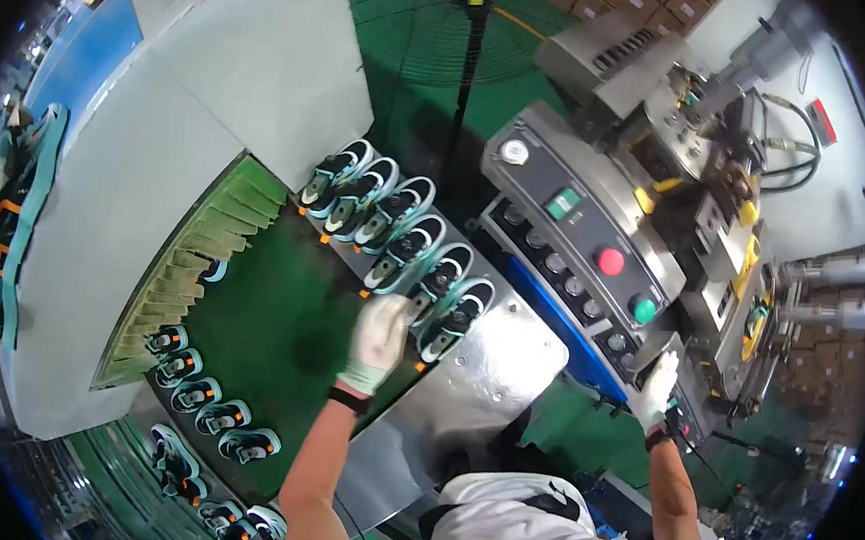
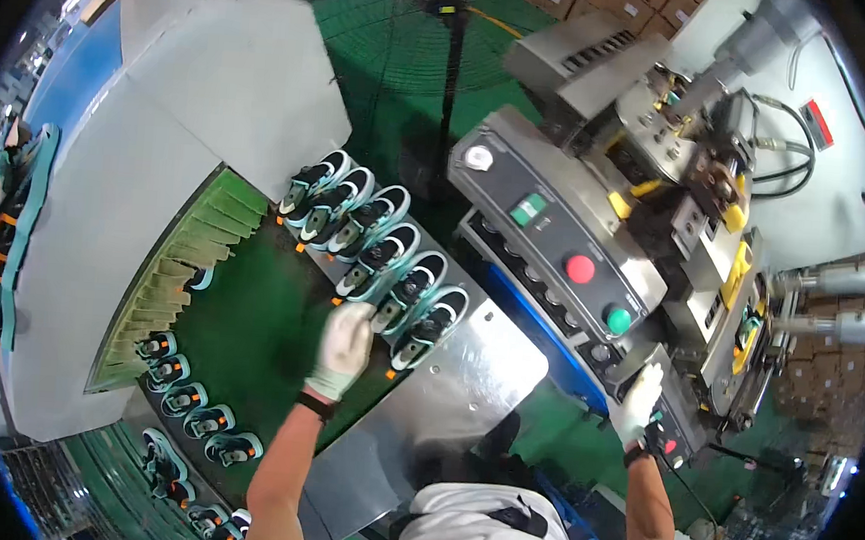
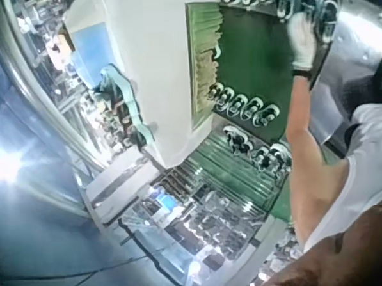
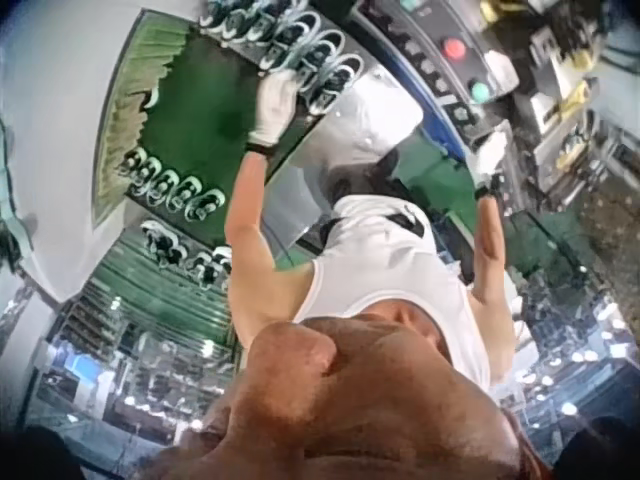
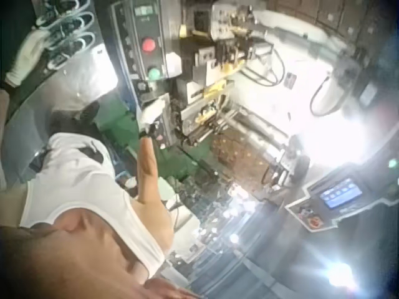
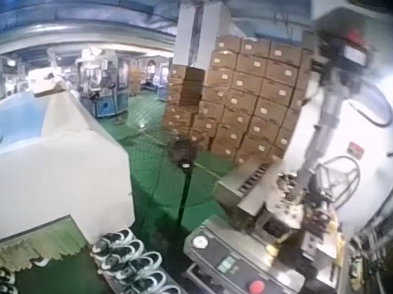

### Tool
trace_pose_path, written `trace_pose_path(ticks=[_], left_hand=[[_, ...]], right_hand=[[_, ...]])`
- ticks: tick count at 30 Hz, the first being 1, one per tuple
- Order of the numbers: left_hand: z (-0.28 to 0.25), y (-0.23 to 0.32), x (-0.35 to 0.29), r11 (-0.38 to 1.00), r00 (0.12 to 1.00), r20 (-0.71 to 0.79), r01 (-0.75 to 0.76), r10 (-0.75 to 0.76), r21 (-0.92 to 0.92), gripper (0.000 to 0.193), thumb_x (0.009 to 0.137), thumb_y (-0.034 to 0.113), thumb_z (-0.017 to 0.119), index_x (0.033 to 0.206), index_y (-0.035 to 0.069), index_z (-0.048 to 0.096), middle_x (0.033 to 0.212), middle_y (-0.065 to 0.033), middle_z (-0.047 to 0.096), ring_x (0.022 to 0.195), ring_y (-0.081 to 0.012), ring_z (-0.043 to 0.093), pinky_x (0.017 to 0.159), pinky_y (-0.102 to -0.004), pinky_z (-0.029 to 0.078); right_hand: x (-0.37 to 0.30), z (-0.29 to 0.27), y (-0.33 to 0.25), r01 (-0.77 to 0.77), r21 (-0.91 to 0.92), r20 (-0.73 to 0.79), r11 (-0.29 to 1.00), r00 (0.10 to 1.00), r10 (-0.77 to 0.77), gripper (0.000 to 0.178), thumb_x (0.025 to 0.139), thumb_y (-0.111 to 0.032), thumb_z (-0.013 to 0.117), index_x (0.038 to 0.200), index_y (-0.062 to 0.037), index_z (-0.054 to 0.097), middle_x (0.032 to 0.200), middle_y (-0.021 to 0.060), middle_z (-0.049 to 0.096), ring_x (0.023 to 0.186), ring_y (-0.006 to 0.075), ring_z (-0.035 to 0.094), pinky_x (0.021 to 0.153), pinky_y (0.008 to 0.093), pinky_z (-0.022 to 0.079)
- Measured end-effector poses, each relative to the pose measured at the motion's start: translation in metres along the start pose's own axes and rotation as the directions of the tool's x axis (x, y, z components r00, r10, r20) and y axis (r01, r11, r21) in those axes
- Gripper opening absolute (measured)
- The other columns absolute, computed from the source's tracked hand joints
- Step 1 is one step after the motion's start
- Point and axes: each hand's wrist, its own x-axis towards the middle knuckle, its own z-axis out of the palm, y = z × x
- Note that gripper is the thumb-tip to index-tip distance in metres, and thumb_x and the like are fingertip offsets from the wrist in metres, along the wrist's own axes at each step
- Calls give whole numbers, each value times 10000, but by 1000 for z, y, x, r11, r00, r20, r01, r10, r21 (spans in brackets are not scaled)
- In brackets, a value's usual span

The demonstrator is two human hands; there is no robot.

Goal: Loading shoes into a pressing machine and placing them onto a conveyor belt in a factory setting.

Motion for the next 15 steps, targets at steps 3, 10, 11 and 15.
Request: trace_pose_path(ticks=[3, 10, 11, 15], left_hand=[[-113, -112, 12, 859, 939, -284, 303, -195, 413, 322, 1018, 61, 592, 1326, 22, 678, 1436, -194, 621, 1370, -386, 539, 1208, -480, 415], [-328, -318, 88, 348, 810, -290, 502, -510, 792, 499, 861, 378, 851, 1216, 38, 766, 1159, -249, 758, 1118, -460, 709, 972, -532, 565], [-336, -334, 95, 387, 799, -242, 501, -551, 774, 481, 823, 382, 868, 1170, 58, 792, 1125, -251, 779, 1060, -447, 743, 916, -515, 594], [-325, -366, 87, 427, 774, -238, 545, -586, 721, 493, 770, 348, 919, 1148, 58, 790, 1157, -223, 785, 1090, -435, 742, 918, -515, 591]], right_hand=[[-10, -8, -24, 119, 126, -77, 985, 991, -110, 1238, 758, -92, 916, 1717, 37, 143, 1751, 351, 204, 1641, 522, 199, 1339, 551, 202], [-123, 18, -44, -126, 62, 234, 990, 966, 109, 1085, 857, -86, 847, 1708, 30, 185, 1754, 355, 188, 1646, 501, 205, 1349, 511, 215], [-143, 25, -32, -136, 27, 265, 990, 956, 124, 1097, 845, -143, 867, 1694, 46, 200, 1747, 359, 199, 1636, 507, 219, 1344, 513, 234], [-179, 46, -3, -311, -79, 401, 947, 860, 316, 988, 901, -224, 843, 1655, 85, 283, 1706, 365, 307, 1622, 458, 290, 1335, 455, 266]])
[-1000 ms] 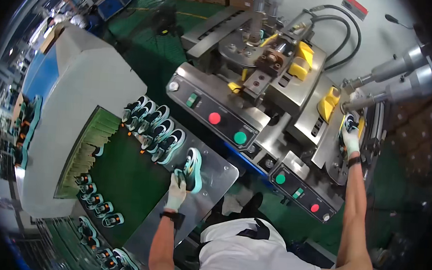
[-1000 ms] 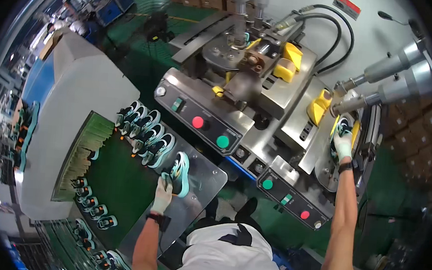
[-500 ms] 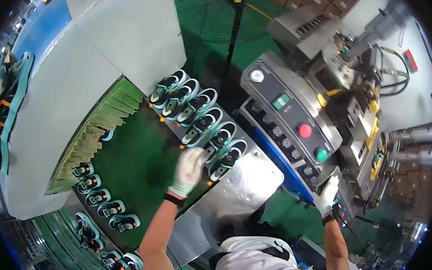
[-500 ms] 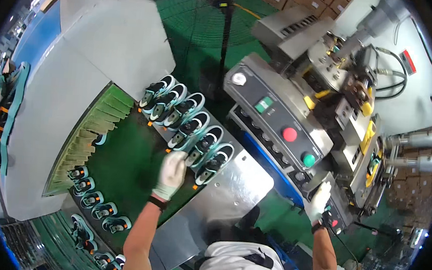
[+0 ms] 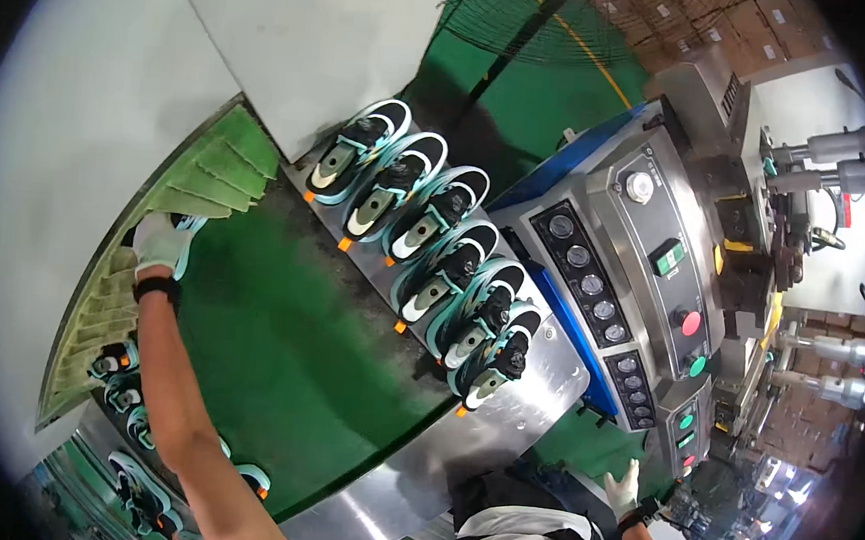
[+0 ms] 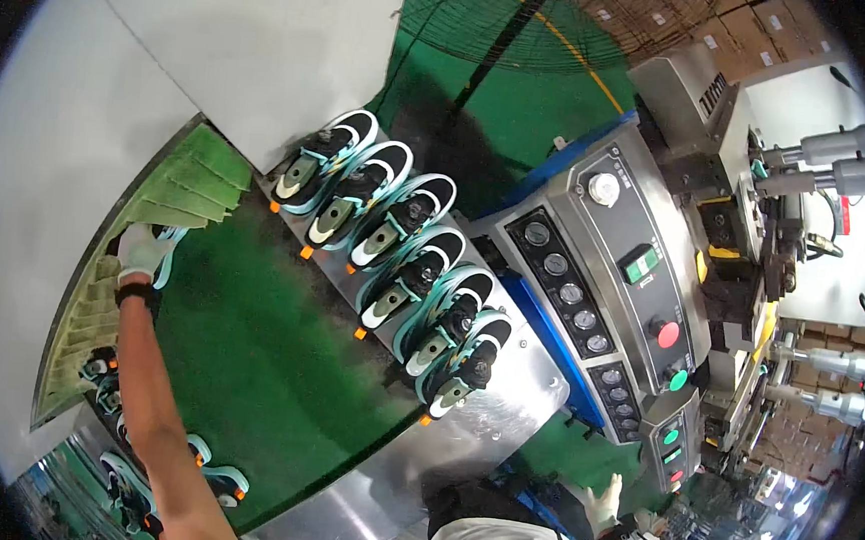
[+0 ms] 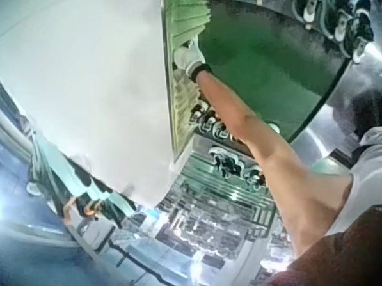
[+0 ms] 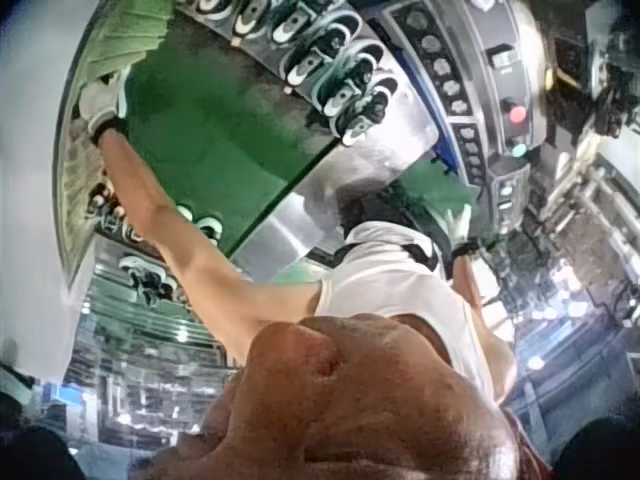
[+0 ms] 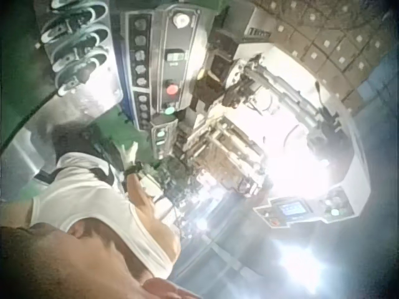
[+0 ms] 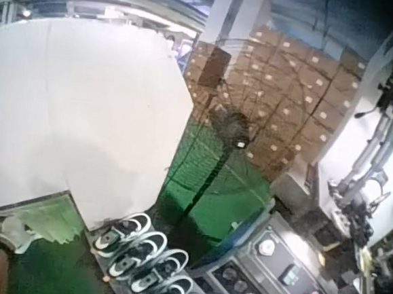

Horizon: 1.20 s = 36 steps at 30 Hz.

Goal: Loading shoes into a pressing machine and placing them onto a conveyor belt in a factory setting.

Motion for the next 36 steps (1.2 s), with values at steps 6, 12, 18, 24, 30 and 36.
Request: trace_pose_path(ticks=[6, 12, 18, 24, 30, 36], left_hand=[[17, 21, -108, 983, 992, -41, -110, 117, 149, 588, 712, 336, 958, 1141, 40, 684, 1099, -223, 721, 998, -444, 725, 865, -548, 586], [30, 119, -322, 957, 932, 224, -290, 286, -15, 560, 711, 392, 944, 1090, 84, 670, 1079, -161, 666, 994, -379, 720, 828, -540, 603], [-22, 226, -478, 742, 791, 444, -19, 421, -670, 505, 787, 394, 900, 1045, -22, 777, 1046, -236, 767, 952, -412, 744, 873, -460, 591], [-37, 319, -523, 142, 589, -258, -547, 766, -825, 666, 843, 328, 905, 1370, -24, 698, 1360, -218, 722, 1119, -308, 743, 978, -437, 580], [-216, 552, -498, 60, 399, -155, -477, 904, -877, 521, 1072, 127, 670, 1528, -80, 528, 1483, -194, 652, 1324, -257, 661, 1135, -393, 530], [-186, 636, -513, 125, 658, -80, -258, 748, -958, 498, 1078, -10, 604, 1561, -75, 502, 1501, -227, 643, 1363, -302, 660, 1147, -393, 537]], right_hand=[[-23, -6, -82, -113, 299, 277, 948, 960, 28, 908, 901, -297, 864, 1595, 73, 410, 1532, 321, 585, 1474, 410, 549, 1224, 423, 434], [-19, -10, -148, 273, 407, 200, 872, 905, -377, 861, 966, -361, 813, 1602, 84, 439, 1591, 299, 555, 1506, 372, 532, 1251, 400, 416], [-29, -112, -230, 14, 744, 429, 668, 757, -493, 881, 1010, -522, 741, 1632, 28, 447, 1574, 254, 594, 1461, 327, 581, 1228, 415, 447], [-22, -155, -223, -375, 879, 403, 293, 257, -879, 658, 1068, -526, 692, 1484, -20, 624, 1397, 114, 711, 1267, 186, 667, 1057, 358, 550], [-8, -197, -165, -789, 485, -79, -377, 390, -917, 836, 960, -365, 859, 1640, -64, 479, 1606, 153, 592, 1424, 278, 627, 1222, 434, 486], [45, -260, -61, -508, 631, -154, -587, 659, -736, 941, 947, -361, 866, 1694, -66, 375, 1571, 144, 613, 1375, 232, 658, 1159, 408, 542]])
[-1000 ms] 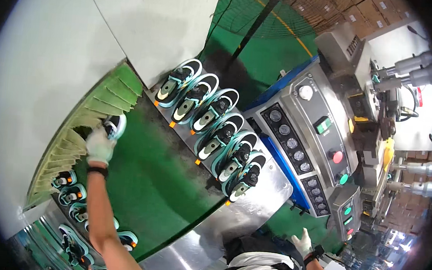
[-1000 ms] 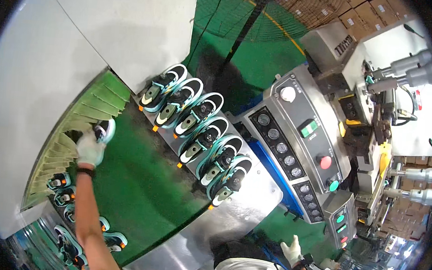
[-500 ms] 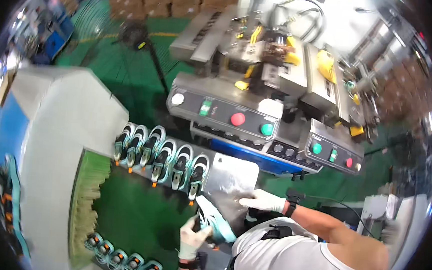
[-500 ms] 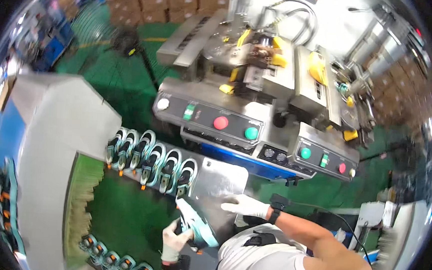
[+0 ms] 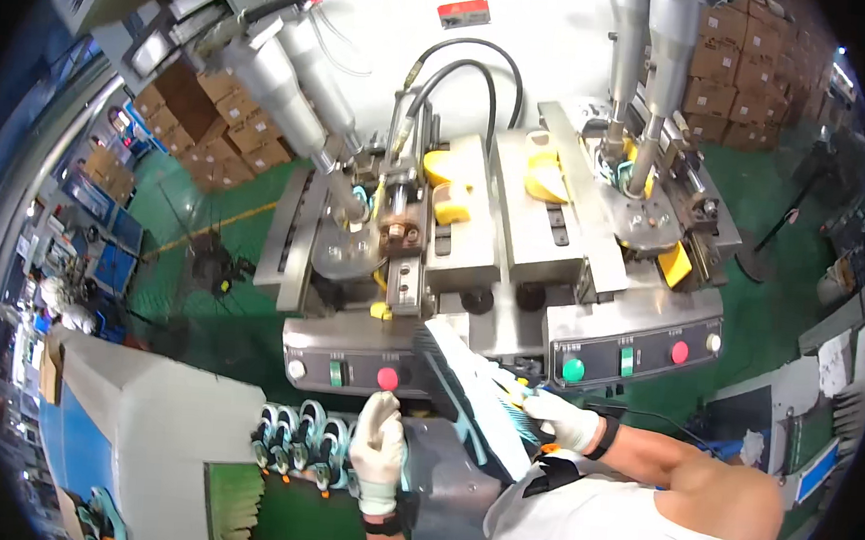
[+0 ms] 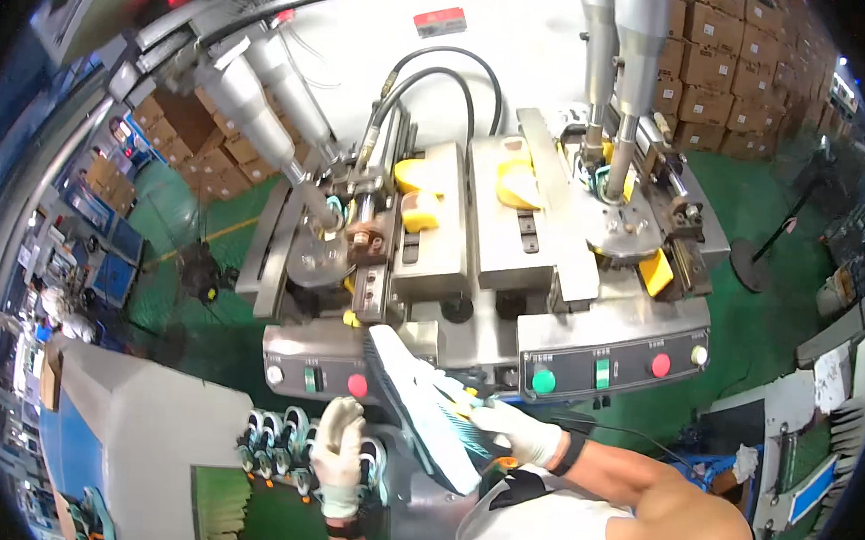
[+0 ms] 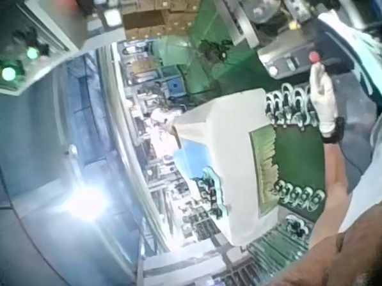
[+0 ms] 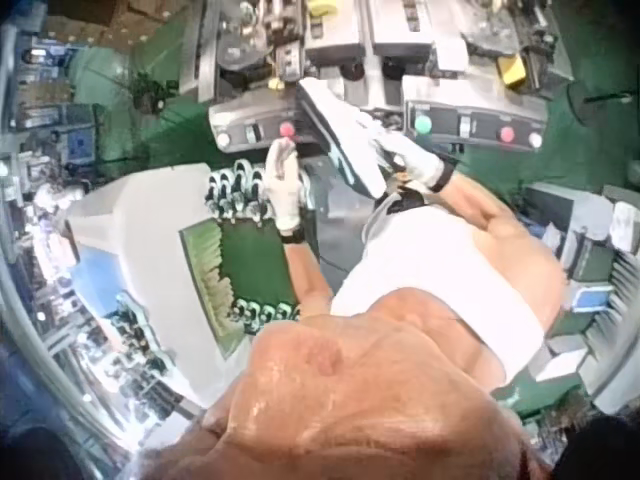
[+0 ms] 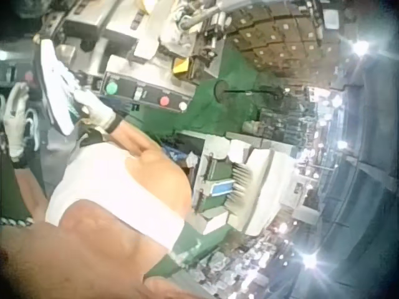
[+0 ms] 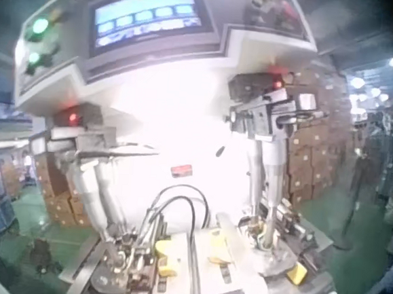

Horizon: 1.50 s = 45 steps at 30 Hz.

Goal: Loading shoes into a pressing machine and placing them onto a conveyor belt in a factory setting.

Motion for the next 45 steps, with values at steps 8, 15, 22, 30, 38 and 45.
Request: trace_pose_path(ticks=[8, 15, 22, 30, 38, 45], left_hand=[[69, -51, 15, 990, 991, -22, 133, -134, -50, 490, 1106, 78, 634, 1542, -103, 505, 1467, -263, 655, 1324, -350, 682, 1105, -417, 589], [76, -29, 22, 988, 987, 37, 156, -155, -4, 508, 1104, 76, 638, 1559, -93, 486, 1470, -235, 666, 1330, -294, 682, 1080, -353, 580], [48, -50, 10, 988, 989, -13, 149, -150, -44, 571, 1102, 56, 618, 1608, -96, 403, 1524, -269, 606, 1345, -328, 668, 1089, -372, 578], [16, -6, 76, 1000, 998, -64, -10, 11, 15, 717, 1071, 43, 633, 1671, -77, 260, 1625, -280, 497, 1441, -338, 596, 1184, -408, 484], [27, -5, 295, 974, 995, 36, -95, 89, 206, 794, 1041, 60, 683, 1685, -57, 234, 1670, -314, 420, 1542, -382, 477, 1258, -438, 421], [39, -91, 471, 744, 977, 103, 73, -188, 664, 667, 975, 244, 787, 1494, -73, 515, 1483, -234, 643, 1302, -330, 678, 1118, -395, 513]], right_hand=[[-25, -33, -90, 314, -62, -37, 947, 948, -316, 854, 910, -146, 821, 1653, -20, 419, 1543, 152, 632, 1313, 255, 699, 1123, 375, 571], [-9, -11, -93, 363, 179, -2, 915, 930, -368, 787, 951, -166, 847, 1611, 12, 456, 1504, 190, 652, 1330, 310, 696, 1141, 471, 577], [-12, -5, -67, 356, 87, -72, 931, 934, -350, 742, 967, -146, 802, 1603, 29, 464, 1470, 199, 675, 1284, 294, 726, 1103, 439, 603], [-20, 15, -57, 366, 20, -122, 930, 924, -362, 713, 968, -107, 771, 1597, 44, 472, 1460, 208, 678, 1272, 308, 732, 1067, 448, 627], [-7, 15, -73, 441, -12, -122, 898, 890, -439, 754, 968, -111, 765, 1631, 4, 424, 1499, 183, 648, 1303, 294, 707, 1079, 448, 618], [-18, 12, -92, 426, -238, -212, 873, 854, -475, 920, 947, -195, 799, 1712, -42, 311, 1589, 107, 559, 1414, 220, 566, 1186, 400, 459]])
